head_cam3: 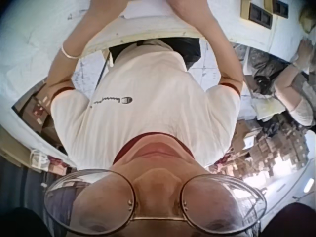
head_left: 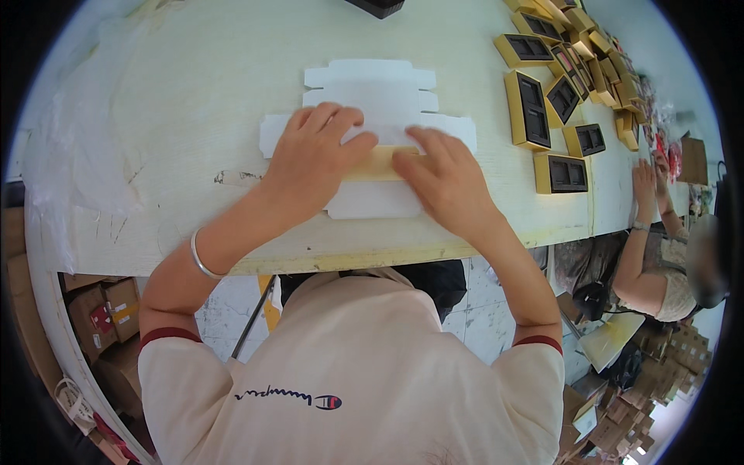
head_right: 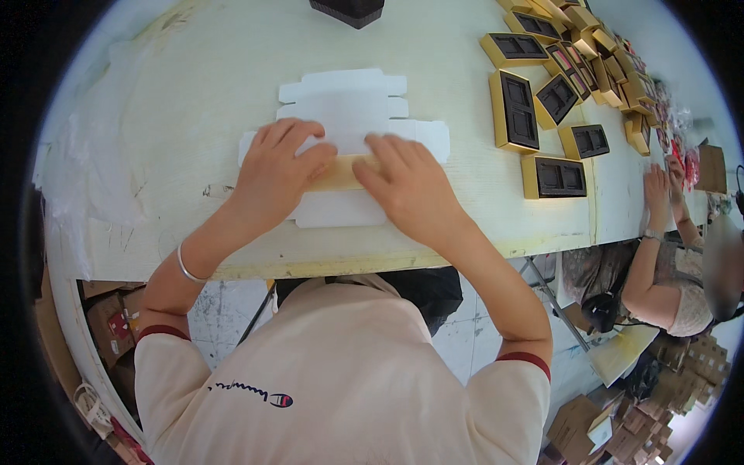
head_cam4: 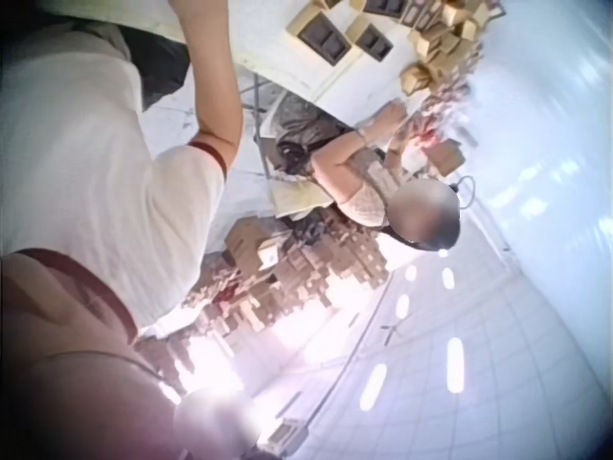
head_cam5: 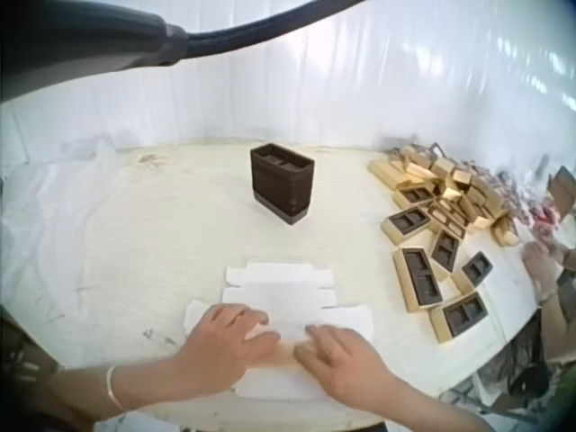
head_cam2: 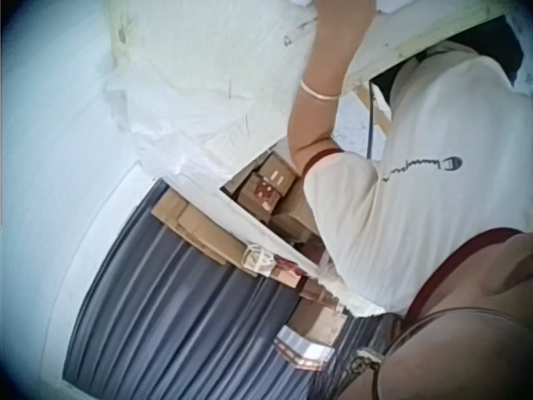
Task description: The person folds flat white cardboard pieces into small rectangular boxes, inserts black rectangular items into them, and places the completed boxes on the table. The process repeats continuously with multiple units.
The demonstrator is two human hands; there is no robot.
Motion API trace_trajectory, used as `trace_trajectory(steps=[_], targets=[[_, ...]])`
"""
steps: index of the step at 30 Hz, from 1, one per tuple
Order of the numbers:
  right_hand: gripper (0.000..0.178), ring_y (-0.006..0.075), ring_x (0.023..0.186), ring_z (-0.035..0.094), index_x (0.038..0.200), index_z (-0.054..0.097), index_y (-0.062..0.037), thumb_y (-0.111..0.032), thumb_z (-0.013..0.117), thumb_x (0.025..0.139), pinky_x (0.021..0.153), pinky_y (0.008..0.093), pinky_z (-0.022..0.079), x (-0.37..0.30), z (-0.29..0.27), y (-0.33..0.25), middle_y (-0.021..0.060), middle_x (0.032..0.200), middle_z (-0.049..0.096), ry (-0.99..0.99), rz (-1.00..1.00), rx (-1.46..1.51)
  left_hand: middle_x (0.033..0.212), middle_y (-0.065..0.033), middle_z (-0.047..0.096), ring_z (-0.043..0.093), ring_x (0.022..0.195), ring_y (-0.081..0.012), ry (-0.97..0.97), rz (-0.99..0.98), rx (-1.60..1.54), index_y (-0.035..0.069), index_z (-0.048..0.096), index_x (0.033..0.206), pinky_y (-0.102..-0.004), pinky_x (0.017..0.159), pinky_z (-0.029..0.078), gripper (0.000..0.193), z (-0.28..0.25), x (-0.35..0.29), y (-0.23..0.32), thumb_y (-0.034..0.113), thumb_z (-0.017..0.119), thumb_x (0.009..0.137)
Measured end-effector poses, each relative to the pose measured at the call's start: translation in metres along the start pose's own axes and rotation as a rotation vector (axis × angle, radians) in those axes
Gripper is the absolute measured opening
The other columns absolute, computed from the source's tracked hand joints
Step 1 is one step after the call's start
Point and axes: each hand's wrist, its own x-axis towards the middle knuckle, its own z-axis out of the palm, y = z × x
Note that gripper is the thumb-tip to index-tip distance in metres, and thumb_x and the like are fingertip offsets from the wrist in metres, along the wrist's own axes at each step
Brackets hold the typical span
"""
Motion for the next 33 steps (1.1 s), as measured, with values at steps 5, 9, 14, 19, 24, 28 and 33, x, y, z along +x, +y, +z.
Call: trace_trajectory(steps=[5,9,14,19,24,28,33], targets=[[0.027,0.0241,0.084,0.055,0.094,0.06,0.0035,-0.008,0.063,0.07,0.076,0.0302,0.047,-0.005,0.004,0.003,0.0118,0.09,0.054,-0.052,-0.178,-0.025,0.096,-0.0062,0.06,0.057,0.093,-0.0232,-0.18,-0.034,-0.292,0.006,0.063,0.093,-0.0357,0.078,0.048,0.021,-0.009,-0.01,-0.002,0.01,0.07,0.074],[0.027,0.0259,0.088,0.056,0.097,0.059,0.0033,-0.005,0.062,0.071,0.075,0.034,0.048,0.006,-0.003,-0.005,0.0111,0.094,0.054,-0.304,-0.24,-0.216,0.091,-0.0049,0.059,0.056,0.086,-0.0228,-0.166,0.065,-0.194,0.004,0.063,0.09,-0.033,0.073,0.048,0.018,-0.005,-0.008,-0.009,0.01,0.07,0.074],[0.008,0.0247,0.078,0.056,0.074,0.056,-0.0006,-0.003,0.061,0.068,0.067,0.0341,0.047,0.023,0.007,0.007,0.0104,0.079,0.053,-0.278,-0.077,0.036,0.084,-0.007,0.057,0.056,0.078,-0.0248,-0.146,-0.07,-0.235,0.003,0.063,0.086,-0.0344,0.068,0.046,0.008,-0.002,0.001,-0.015,0.008,0.064,0.079],[0.006,0.029,0.074,0.06,0.074,0.057,0.0005,-0.003,0.061,0.077,0.064,0.0384,0.048,0.045,0.011,0.012,0.0138,0.075,0.057,-0.387,0.231,0.237,0.081,-0.0125,0.059,0.056,0.078,-0.0271,-0.409,-0.28,-0.258,0.002,0.064,0.086,-0.037,0.069,0.046,0.007,0.002,0.028,-0.03,0.006,0.059,0.082],[0.013,0.0255,0.065,0.057,0.077,0.06,0.0028,-0.008,0.063,0.083,0.06,0.036,0.044,0.061,-0.003,0.029,0.0149,0.066,0.056,-0.512,0.408,0.466,0.089,-0.0111,0.062,0.057,0.081,-0.028,-0.208,-0.223,-0.16,0.004,0.062,0.096,-0.0364,0.069,0.047,0.013,-0.012,0.033,-0.029,0.009,0.061,0.083],[0.012,0.0122,0.057,0.045,0.081,0.061,0.0023,-0.009,0.065,0.084,0.054,0.0271,0.036,0.066,-0.04,0.026,0.0081,0.058,0.047,-0.157,0.573,0.641,0.102,-0.0081,0.059,0.057,0.089,-0.0243,-0.023,-0.369,-0.402,0.007,0.054,0.113,-0.0331,0.074,0.045,0.031,-0.053,0.016,0.001,0.021,0.064,0.087],[0.025,0.035,0.085,0.059,0.103,0.063,-0.0033,-0.012,0.067,0.08,0.072,0.0382,0.049,0.05,-0.032,-0.035,0.0191,0.098,0.061,-0.135,0.192,0.377,0.114,-0.0091,0.054,0.052,0.101,-0.0148,0.068,-0.694,-1.495,0.003,0.037,0.132,-0.0288,0.085,0.044,0.052,-0.032,0.009,0.029,0.033,0.057,0.095]])
